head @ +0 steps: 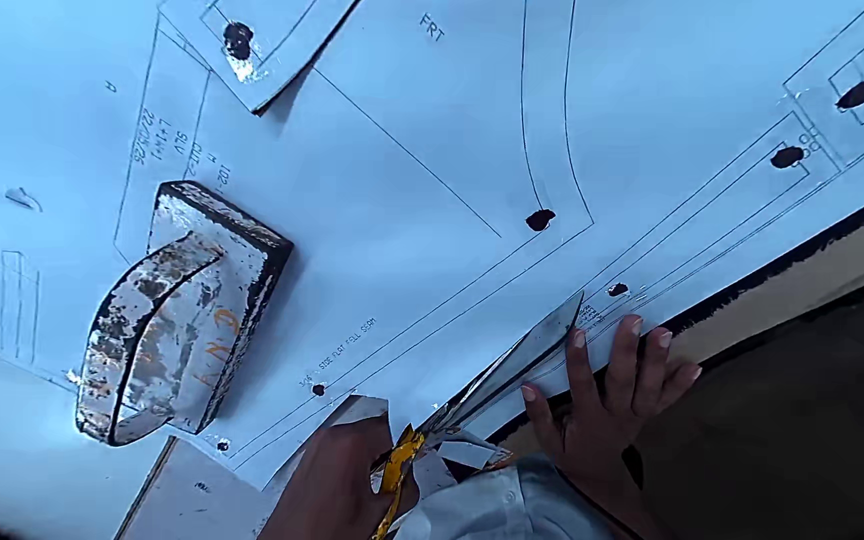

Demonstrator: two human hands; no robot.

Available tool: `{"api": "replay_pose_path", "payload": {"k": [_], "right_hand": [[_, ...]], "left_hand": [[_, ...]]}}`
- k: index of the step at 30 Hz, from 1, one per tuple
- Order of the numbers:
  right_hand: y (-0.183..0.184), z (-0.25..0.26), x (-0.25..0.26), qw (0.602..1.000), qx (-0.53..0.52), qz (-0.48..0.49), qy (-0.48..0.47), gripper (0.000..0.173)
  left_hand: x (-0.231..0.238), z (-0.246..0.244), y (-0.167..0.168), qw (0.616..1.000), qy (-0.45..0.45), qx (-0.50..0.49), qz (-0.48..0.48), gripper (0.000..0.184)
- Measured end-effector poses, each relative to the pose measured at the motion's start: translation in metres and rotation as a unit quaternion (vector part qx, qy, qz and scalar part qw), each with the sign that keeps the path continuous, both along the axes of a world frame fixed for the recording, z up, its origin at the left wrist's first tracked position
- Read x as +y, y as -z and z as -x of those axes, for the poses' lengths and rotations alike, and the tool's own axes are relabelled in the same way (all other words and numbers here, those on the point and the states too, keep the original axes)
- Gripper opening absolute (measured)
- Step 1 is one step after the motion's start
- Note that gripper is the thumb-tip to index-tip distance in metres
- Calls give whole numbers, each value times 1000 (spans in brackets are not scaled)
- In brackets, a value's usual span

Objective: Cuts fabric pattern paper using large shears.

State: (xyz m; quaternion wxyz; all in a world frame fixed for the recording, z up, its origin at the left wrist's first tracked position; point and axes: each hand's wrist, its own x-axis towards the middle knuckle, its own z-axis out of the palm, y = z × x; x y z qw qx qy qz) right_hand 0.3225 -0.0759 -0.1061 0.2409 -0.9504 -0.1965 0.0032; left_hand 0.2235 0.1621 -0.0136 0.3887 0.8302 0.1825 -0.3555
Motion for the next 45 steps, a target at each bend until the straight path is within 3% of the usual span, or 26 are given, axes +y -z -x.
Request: {"api": "replay_pose_path", "payload": {"k": [15, 20, 45], "right_hand": [[0, 1, 1, 1000, 3, 10, 5, 65], [0, 2, 0, 1000, 2, 4, 5, 62], [1, 2, 0, 1000, 4, 7, 3, 62]], "left_hand": [[11, -10, -4, 999, 12, 41, -15, 22], [2, -20, -3, 999, 30, -9, -22, 23], [-3, -21, -2, 999, 32, -13, -27, 22]]}}
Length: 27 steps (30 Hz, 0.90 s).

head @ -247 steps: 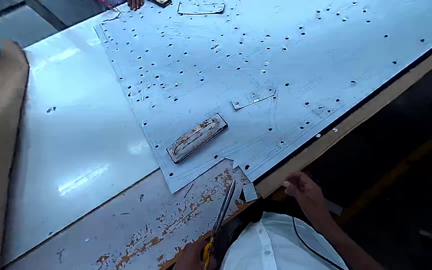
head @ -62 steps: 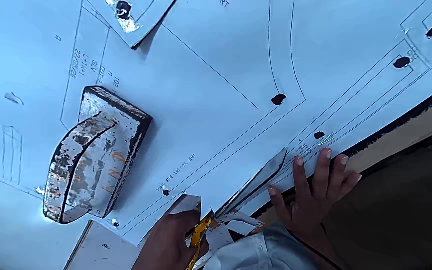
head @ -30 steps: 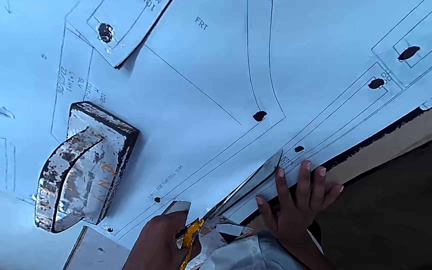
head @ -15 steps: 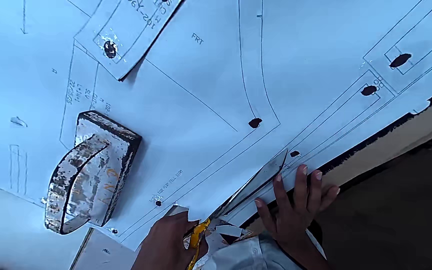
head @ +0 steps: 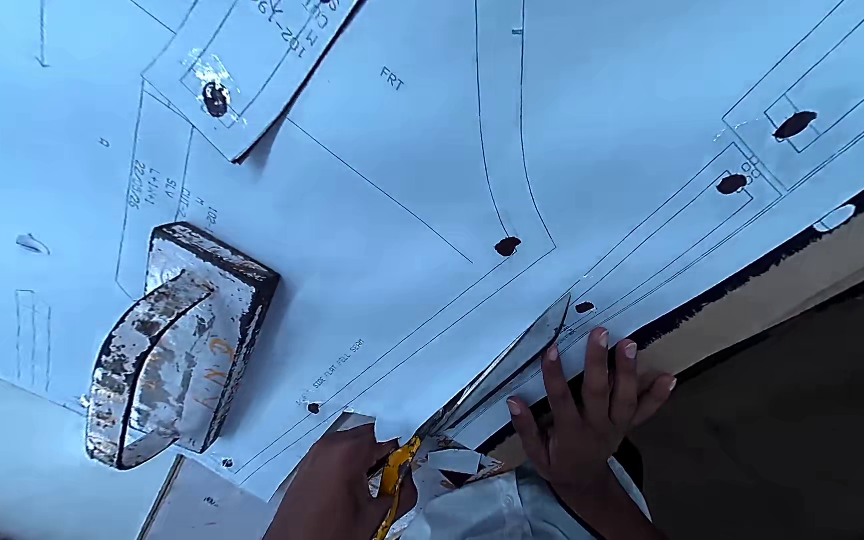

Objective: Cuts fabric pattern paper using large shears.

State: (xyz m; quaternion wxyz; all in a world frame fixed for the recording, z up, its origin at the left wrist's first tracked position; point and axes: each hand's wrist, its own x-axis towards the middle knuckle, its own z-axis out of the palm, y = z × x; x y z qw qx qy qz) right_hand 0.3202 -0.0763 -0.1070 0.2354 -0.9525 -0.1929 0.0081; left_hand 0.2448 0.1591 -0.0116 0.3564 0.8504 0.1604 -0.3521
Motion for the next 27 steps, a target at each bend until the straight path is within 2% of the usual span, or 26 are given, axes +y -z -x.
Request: {"api": "replay_pose_path", "payload": {"k": [3, 19, 27], "right_hand": [[-1, -1, 0, 1000, 1, 1, -4, 61], [0, -2, 1, 1000, -2, 1, 2, 58], [-1, -2, 2, 1000, 1, -2, 0, 59]], "left_hand": [[-1, -5, -3, 999, -1, 33, 13, 22], [-7, -15, 0, 998, -39, 31, 39, 18], [-7, -30, -8, 997, -24, 55, 50, 22]]}}
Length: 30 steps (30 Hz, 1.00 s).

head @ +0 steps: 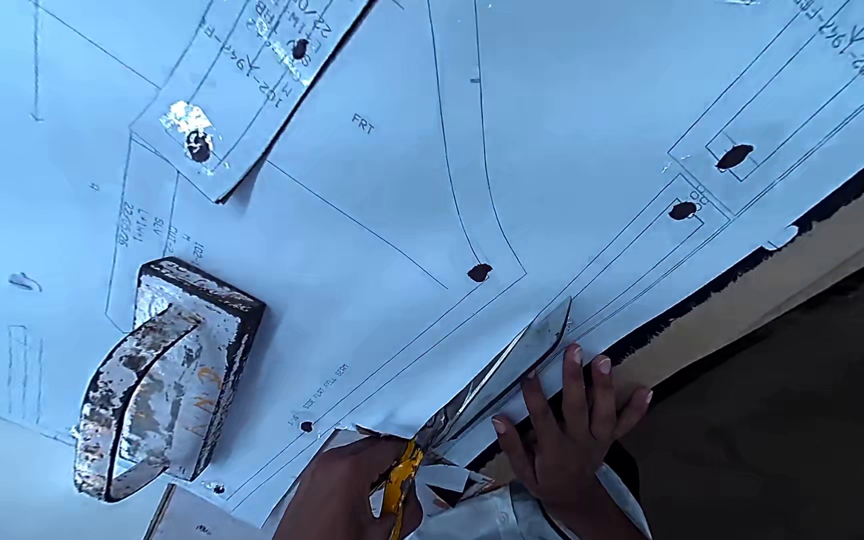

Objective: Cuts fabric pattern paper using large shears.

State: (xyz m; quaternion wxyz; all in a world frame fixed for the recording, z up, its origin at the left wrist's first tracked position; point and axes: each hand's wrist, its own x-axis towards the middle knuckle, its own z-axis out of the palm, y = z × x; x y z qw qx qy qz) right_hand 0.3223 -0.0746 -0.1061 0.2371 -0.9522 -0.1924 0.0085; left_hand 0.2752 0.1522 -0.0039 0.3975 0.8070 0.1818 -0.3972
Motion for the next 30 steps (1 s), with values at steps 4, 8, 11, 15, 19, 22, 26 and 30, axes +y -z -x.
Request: {"api": "replay_pose_path", "payload": {"k": [4, 8, 11, 15, 19, 22, 26, 30], "right_hand": [[0, 1, 0, 1000, 3, 3, 1, 60], [0, 2, 0, 1000, 4, 6, 4, 59], [1, 2, 0, 1000, 6, 5, 3, 59], [0, 2, 0, 1000, 3, 6, 1, 59], [0, 2, 1, 1000, 3, 9, 0, 61], [0, 2, 0, 1000, 2, 5, 2, 59], [0, 2, 0, 1000, 3, 3, 4, 58], [0, 3, 0, 1000, 3, 7, 3, 59]], "left_hand": [[-4, -5, 2, 1000, 1, -3, -7, 22], [-4, -8, 3, 1000, 0, 0, -7, 23], [-4, -8, 3, 1000, -11, 4, 0, 23], [-4, -8, 0, 1000, -12, 7, 8, 24], [-7, -6, 1, 1000, -15, -6, -1, 24], [-8, -8, 1, 1000, -13, 1, -5, 25], [-7, -6, 2, 1000, -18, -9, -5, 24], [-6, -4, 5, 1000, -16, -11, -9, 23]]}}
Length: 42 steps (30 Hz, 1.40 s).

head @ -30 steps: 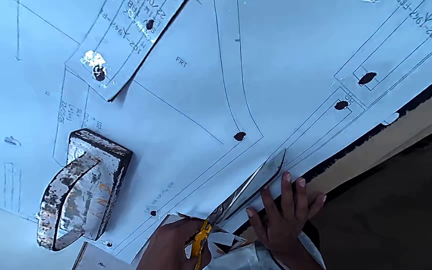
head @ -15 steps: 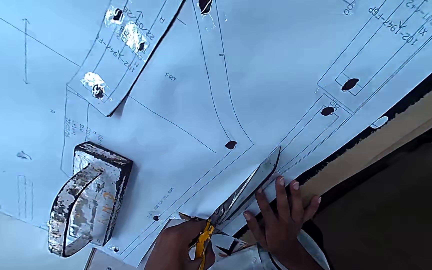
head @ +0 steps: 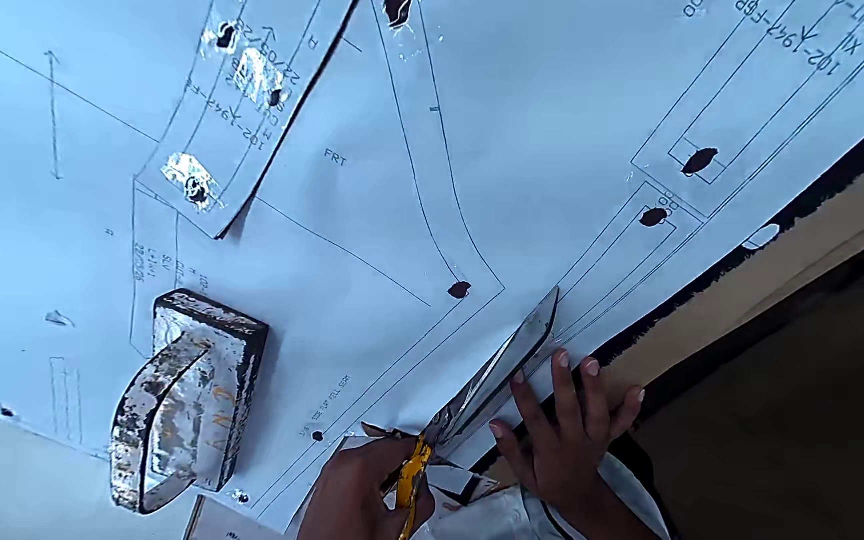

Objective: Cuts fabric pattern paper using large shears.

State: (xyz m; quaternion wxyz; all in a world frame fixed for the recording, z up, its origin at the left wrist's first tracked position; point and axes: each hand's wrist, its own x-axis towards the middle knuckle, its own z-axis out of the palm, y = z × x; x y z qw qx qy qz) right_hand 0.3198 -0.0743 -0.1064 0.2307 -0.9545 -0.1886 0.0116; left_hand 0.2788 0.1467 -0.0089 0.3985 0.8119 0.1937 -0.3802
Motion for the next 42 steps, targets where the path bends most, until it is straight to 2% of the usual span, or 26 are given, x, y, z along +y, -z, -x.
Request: {"api": "replay_pose_path", "payload": {"k": [8, 14, 24, 42], "right_hand": [[0, 1, 1, 1000, 4, -1, 5, 59], [1, 0, 1, 1000, -5, -1, 5, 60], [2, 0, 2, 1000, -1, 0, 3, 60], [1, 0, 1, 1000, 1, 7, -1, 61]], "left_hand": [[-3, -1, 2, 1000, -6, -2, -23, 23], [-6, -22, -13, 999, 23, 23, -10, 25], [-3, -20, 1, 1000, 10, -2, 9, 22], [-4, -32, -4, 999, 9, 37, 17, 23]]}}
